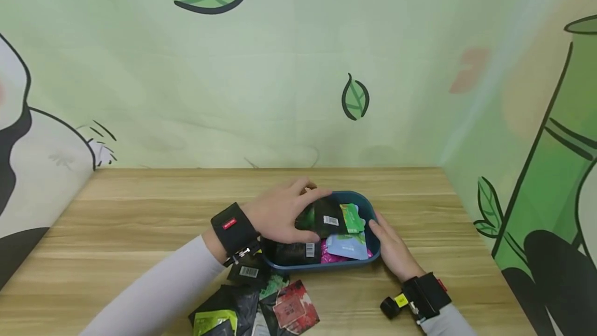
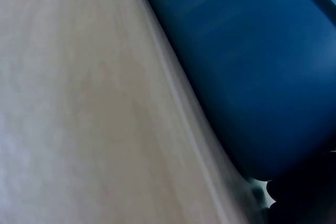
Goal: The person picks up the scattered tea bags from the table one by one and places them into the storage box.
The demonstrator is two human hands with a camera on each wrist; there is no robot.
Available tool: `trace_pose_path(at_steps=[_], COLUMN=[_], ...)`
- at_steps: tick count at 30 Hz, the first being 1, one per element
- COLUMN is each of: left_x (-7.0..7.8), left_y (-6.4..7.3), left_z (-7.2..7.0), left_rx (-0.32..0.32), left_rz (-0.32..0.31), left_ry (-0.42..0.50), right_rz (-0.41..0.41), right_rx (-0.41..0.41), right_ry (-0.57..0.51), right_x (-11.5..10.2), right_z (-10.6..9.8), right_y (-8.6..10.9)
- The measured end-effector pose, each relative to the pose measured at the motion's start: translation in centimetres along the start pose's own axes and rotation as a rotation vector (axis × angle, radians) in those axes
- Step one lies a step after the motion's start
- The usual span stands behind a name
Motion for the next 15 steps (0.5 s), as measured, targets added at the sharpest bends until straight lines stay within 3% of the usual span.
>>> trace_pose_path(at_steps=[7, 15], left_x=[-1.2, -4.6], left_y=[2.0, 6.7], left_z=[0.1, 0.3], left_rx=[-0.027, 0.015], left_rz=[-0.006, -0.059], left_ry=[0.062, 0.089], right_rz=[0.000, -0.013], right_rx=[0.004, -0.006], right_ry=[0.001, 0.005], right_x=[0.0, -0.2], right_z=[0.1, 0.1], right_y=[0.0, 0.0])
Point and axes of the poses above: each hand's wrist, its own y-axis away from the middle knuckle, its own z-axis out of the palm, x = y × z, the point moved 10 cm from there along -y, towards the middle knuckle, and after that the axes turned 8 degrees about -x, right-handed, at the moved point
